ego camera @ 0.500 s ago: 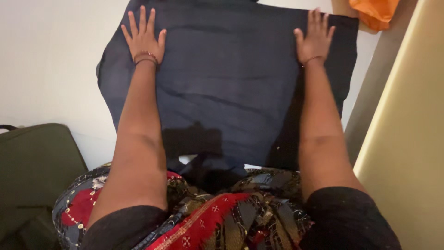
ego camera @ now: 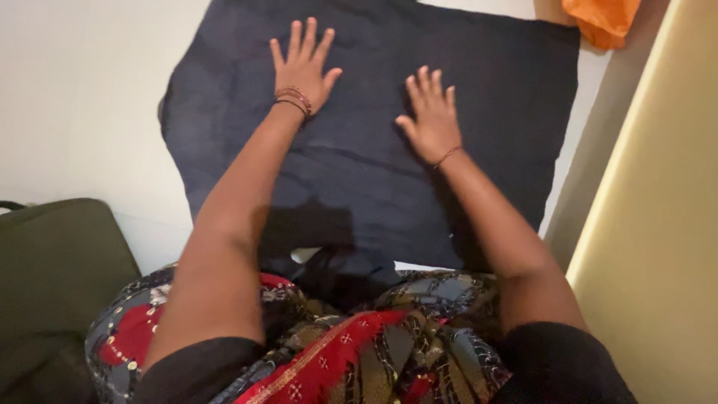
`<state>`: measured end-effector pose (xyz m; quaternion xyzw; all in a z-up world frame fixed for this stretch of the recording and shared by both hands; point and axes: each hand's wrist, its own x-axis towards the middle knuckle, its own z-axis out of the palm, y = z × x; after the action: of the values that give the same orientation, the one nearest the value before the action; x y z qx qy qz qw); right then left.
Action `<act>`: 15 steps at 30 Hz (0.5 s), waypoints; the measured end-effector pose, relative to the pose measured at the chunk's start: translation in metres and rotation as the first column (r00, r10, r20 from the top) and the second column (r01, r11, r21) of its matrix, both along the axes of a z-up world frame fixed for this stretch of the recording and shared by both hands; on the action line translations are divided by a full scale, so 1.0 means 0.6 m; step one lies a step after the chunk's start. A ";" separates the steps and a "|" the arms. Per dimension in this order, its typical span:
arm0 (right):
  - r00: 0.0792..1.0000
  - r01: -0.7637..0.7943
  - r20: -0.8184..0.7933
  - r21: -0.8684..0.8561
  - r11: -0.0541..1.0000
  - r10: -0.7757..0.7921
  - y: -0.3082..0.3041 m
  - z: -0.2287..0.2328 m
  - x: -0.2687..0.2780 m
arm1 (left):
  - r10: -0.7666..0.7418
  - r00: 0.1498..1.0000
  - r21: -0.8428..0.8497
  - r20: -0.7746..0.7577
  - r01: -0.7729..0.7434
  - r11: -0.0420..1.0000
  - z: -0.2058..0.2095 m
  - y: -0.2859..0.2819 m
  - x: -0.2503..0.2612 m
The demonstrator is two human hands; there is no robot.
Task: The person folds a navy blue shirt on a white surface by folding in the sleeves and sides and then folding the bottom up to the collar.
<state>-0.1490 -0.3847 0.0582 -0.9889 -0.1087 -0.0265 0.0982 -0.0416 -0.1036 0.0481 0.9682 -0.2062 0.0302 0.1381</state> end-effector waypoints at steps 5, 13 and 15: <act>0.994 0.104 0.028 -0.092 0.990 -0.102 -0.069 -0.025 -0.037 | 0.064 0.997 0.022 0.040 -0.065 0.998 -0.019 0.028 0.015; 0.851 0.524 0.044 0.016 0.852 -0.524 -0.351 -0.034 -0.035 | 0.292 0.946 -0.104 0.142 -0.279 0.955 -0.042 0.086 0.018; 0.785 0.618 0.049 0.028 0.786 -0.618 -0.373 -0.030 -0.021 | 0.426 0.878 -0.153 0.217 -0.400 0.904 -0.049 0.094 0.023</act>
<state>-0.1616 -0.6084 0.0403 -0.9684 0.2182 -0.0850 0.0860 -0.0275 -0.0473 0.0188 0.9701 -0.0085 0.1891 0.1518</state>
